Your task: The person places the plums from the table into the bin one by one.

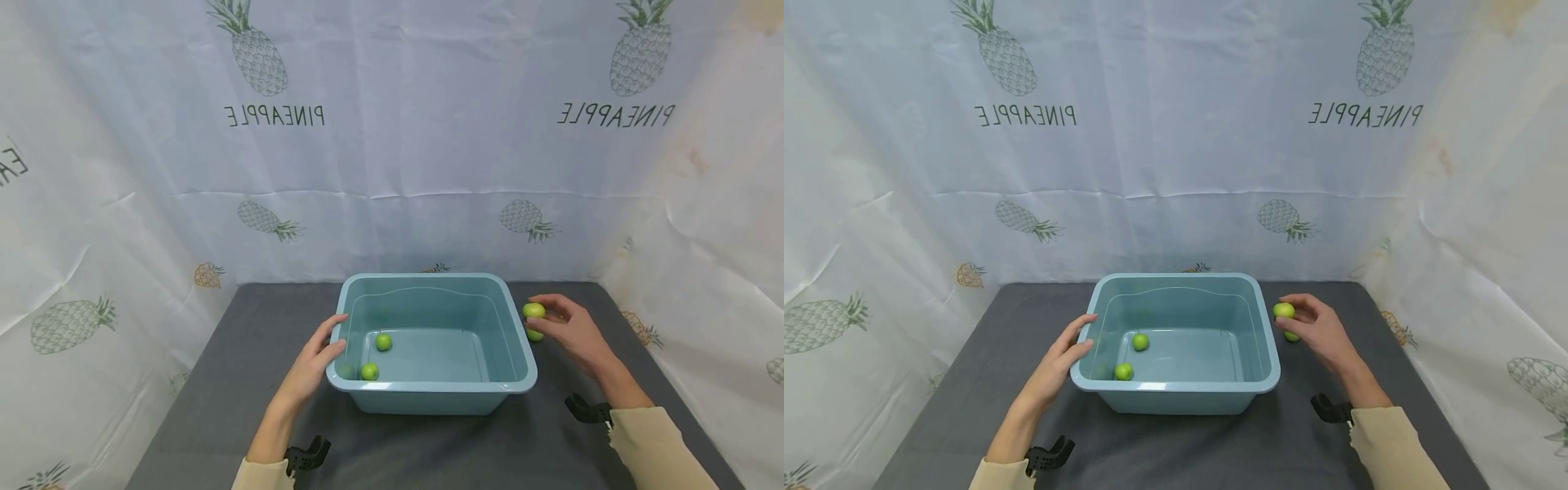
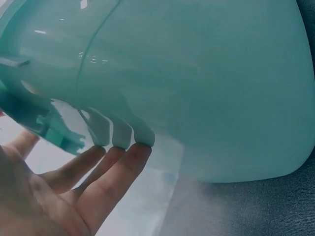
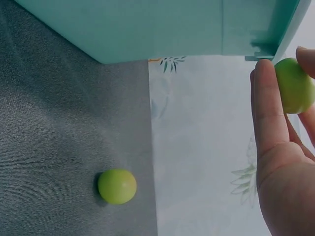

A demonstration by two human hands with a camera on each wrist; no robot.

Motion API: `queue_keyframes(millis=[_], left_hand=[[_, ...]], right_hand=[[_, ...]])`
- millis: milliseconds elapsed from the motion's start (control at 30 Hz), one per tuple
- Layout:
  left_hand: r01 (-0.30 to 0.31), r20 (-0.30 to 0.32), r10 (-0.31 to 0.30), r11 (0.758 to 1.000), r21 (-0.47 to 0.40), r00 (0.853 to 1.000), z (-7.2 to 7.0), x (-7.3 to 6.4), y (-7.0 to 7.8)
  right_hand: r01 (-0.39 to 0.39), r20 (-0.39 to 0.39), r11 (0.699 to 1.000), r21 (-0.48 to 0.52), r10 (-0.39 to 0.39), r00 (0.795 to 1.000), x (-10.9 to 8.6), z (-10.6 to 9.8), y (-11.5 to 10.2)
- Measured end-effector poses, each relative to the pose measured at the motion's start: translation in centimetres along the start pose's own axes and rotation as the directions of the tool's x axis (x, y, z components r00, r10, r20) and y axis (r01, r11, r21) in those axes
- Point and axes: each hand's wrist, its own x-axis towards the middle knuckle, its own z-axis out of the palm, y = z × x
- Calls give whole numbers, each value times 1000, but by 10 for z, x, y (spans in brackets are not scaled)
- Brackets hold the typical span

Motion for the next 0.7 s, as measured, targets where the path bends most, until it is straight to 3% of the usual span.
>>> queue_keyframes(millis=[700], left_hand=[[0,15,0,1000,-14,1000,-1,0,0]], right_hand=[[30,-7,998,-48,-30,1000,-2,-1,-36]])
